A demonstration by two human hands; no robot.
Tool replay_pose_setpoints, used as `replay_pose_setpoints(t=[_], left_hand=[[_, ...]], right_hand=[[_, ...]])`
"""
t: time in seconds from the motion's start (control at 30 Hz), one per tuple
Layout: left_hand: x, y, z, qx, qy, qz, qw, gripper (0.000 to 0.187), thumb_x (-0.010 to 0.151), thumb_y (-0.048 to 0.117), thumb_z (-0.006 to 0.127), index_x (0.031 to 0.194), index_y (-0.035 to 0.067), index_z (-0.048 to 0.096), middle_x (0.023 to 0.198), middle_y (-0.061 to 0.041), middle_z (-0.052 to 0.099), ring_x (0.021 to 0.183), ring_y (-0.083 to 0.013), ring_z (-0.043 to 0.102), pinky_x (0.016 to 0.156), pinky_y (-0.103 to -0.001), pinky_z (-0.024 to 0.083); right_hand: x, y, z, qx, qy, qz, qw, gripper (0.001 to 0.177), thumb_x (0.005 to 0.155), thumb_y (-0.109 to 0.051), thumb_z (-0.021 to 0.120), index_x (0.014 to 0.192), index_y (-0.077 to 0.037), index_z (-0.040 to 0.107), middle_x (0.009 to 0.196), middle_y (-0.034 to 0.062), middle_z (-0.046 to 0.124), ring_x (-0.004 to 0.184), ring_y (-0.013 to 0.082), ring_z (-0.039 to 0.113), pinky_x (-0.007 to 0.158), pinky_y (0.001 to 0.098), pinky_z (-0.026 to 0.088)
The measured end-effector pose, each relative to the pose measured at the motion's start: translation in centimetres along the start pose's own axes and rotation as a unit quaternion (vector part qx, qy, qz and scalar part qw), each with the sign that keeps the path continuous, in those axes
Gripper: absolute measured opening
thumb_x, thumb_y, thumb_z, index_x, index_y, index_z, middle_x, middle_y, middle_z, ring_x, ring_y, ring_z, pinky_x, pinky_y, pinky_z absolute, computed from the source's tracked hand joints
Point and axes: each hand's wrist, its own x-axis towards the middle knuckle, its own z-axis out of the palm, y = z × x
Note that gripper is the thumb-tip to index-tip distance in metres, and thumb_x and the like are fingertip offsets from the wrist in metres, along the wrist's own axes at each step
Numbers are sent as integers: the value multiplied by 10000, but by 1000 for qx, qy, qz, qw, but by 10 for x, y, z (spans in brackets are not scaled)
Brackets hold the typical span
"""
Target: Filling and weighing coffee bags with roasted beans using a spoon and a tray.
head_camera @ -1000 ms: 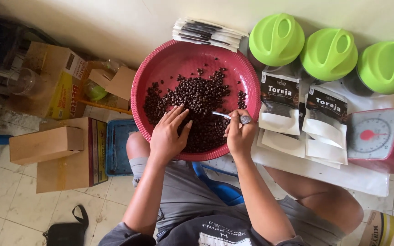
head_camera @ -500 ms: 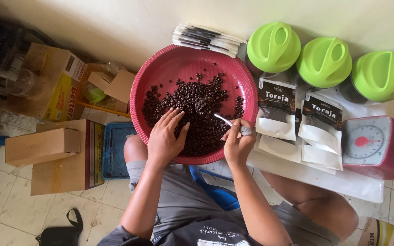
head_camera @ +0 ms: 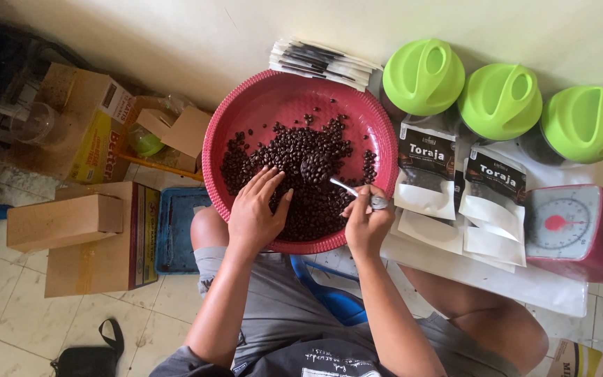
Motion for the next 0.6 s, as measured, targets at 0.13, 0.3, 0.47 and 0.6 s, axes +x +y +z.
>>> replay_pose_setpoints(t=[0.13, 0.3, 0.47, 0.6], left_hand=[[1, 1, 0, 5, 3, 1, 1000, 349, 908, 298, 763, 1196, 101, 749, 1176, -109, 749, 1189, -294, 687, 959, -411, 545], [1, 2, -1, 10, -5, -6, 1000, 354, 913, 308, 754, 1201, 103, 748, 1181, -109, 748, 1195, -297, 684, 957, -413, 544], [0, 1, 0, 10, -2, -5, 1000, 357, 903, 311, 764, 1196, 106, 749, 1179, -108, 749, 1195, -295, 685, 959, -412, 544], [2, 2, -4, -33, -54, -20, 998, 406, 989, 291, 639, 1283, 14, 681, 1335, -189, 676, 1337, -339, 576, 1095, -474, 477]], right_hand=[[-1, 8, 0, -4, 9, -1, 1000, 246, 1058, -88, 492, 893, -5, 654, 515, 102, 619, 437, 170, 641, 486, 278, 554], [-2, 8, 2, 1, 13, -2, 1000, 244, 1050, -80, 507, 881, 0, 663, 520, 114, 628, 429, 169, 625, 464, 283, 547], [-1, 3, 2, -7, 5, -20, 1000, 247, 1054, -79, 510, 889, 5, 673, 560, 133, 654, 445, 172, 631, 464, 281, 555], [-5, 6, 1, -12, 9, -4, 1000, 227, 1062, -147, 496, 952, -15, 645, 615, 75, 648, 486, 156, 627, 510, 284, 559]])
